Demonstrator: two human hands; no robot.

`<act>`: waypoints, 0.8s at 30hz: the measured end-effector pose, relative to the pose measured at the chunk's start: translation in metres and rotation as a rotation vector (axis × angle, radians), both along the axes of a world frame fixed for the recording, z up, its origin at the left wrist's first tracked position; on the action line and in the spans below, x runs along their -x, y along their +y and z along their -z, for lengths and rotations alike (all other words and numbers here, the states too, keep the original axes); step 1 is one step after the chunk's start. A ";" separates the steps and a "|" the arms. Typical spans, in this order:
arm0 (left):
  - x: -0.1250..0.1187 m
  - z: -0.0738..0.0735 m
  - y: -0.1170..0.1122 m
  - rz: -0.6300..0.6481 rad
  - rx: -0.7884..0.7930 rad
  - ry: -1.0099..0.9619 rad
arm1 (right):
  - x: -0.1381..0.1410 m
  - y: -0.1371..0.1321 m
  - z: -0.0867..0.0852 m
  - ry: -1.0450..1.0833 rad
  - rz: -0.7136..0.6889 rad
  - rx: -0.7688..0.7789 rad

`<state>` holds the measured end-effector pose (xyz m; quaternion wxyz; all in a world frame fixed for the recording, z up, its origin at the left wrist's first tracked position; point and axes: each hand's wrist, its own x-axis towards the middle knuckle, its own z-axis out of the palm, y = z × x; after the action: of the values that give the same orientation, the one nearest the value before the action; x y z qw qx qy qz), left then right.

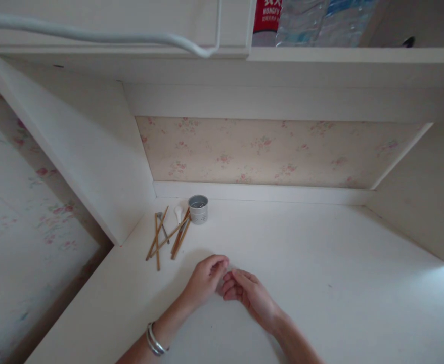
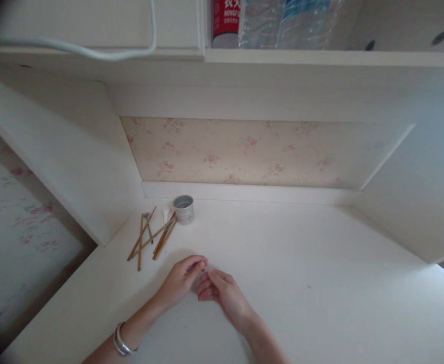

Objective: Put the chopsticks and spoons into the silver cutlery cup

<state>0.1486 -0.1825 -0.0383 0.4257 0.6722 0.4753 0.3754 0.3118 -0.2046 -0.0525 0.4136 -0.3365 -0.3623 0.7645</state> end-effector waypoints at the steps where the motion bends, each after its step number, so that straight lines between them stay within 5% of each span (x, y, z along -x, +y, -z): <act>1: 0.009 -0.003 0.007 -0.071 -0.044 0.066 | 0.000 0.000 -0.001 -0.009 0.002 0.001; 5: 0.054 -0.012 0.045 -0.229 -0.305 0.507 | -0.001 -0.001 -0.003 -0.008 0.032 0.016; 10: 0.100 -0.015 0.088 -0.378 -0.177 1.009 | -0.002 0.001 0.000 0.035 0.059 0.036; 15: 0.119 -0.003 0.114 -0.370 -0.004 1.107 | -0.004 0.003 0.008 0.076 0.110 0.047; 24: 0.116 0.004 0.129 -0.358 0.066 1.089 | -0.006 0.002 0.007 0.087 0.140 0.058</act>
<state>0.0327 -0.0532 -0.0420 0.0704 0.6642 0.7438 0.0263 0.3178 -0.2024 -0.0591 0.4712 -0.3394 -0.2973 0.7579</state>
